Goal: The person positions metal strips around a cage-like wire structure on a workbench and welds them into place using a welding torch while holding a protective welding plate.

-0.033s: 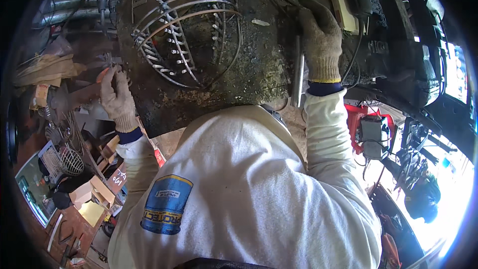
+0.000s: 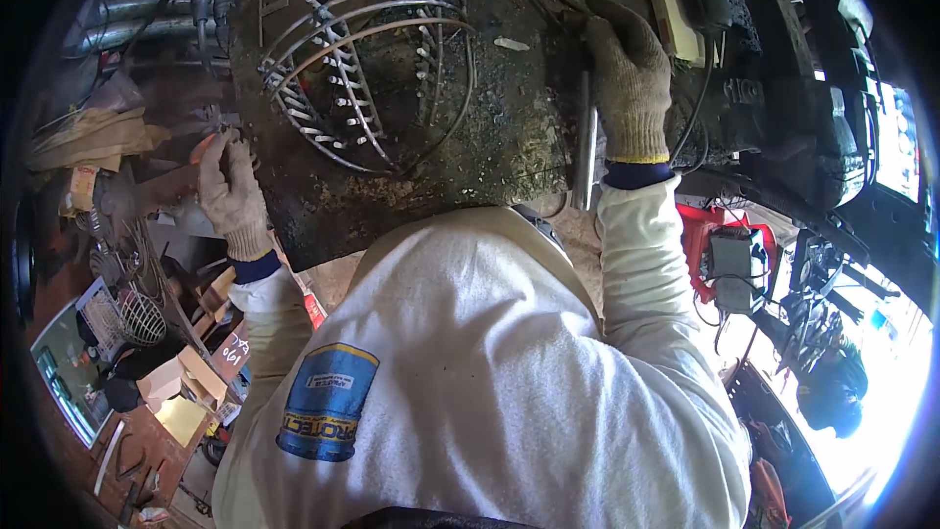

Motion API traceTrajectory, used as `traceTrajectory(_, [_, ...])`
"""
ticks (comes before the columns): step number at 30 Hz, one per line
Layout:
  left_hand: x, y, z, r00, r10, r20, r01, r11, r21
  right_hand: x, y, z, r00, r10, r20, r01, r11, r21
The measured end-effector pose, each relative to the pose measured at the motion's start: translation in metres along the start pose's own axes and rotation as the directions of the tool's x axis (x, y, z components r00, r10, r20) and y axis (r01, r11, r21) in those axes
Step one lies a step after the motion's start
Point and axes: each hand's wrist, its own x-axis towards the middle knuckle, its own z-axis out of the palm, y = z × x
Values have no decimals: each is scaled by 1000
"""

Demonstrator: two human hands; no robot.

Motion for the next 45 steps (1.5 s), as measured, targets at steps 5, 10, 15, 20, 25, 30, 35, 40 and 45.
traceTrajectory(5, [-3,10,4,997,-76,25,78,990,-121,-11,12,0,999,-29,32,29,999,-25])
traceTrajectory(10, [-9,7,2,996,-57,66,61,996,-60,-11,21,-5,997,-50,54,48,998,36])
traceTrajectory(15, [-18,7,4,994,-108,19,109,975,-193,-21,5,0,998,-34,44,37,997,-67])
traceTrajectory(20, [-20,25,-3,985,175,-10,-172,979,111,-25,15,0,996,-69,63,72,997,-39])
traceTrajectory(25, [-32,1,8,995,75,-64,-77,997,-24,-41,17,14,989,36,143,-23,995,-98])
traceTrajectory(30, [-35,-3,9,993,92,-80,-95,995,-36,-50,25,32,964,64,256,-33,992,-125])
traceTrajectory(35, [-35,11,11,994,49,-101,-61,991,-119,-46,53,34,942,154,297,-168,985,23])
traceTrajectory(40, [-38,5,11,997,-20,-70,14,996,-87,-52,41,46,918,243,313,-270,962,45])
traceTrajectory(45, [-37,6,10,998,-34,-51,32,998,-54,-34,69,35,946,70,315,-25,989,-143])
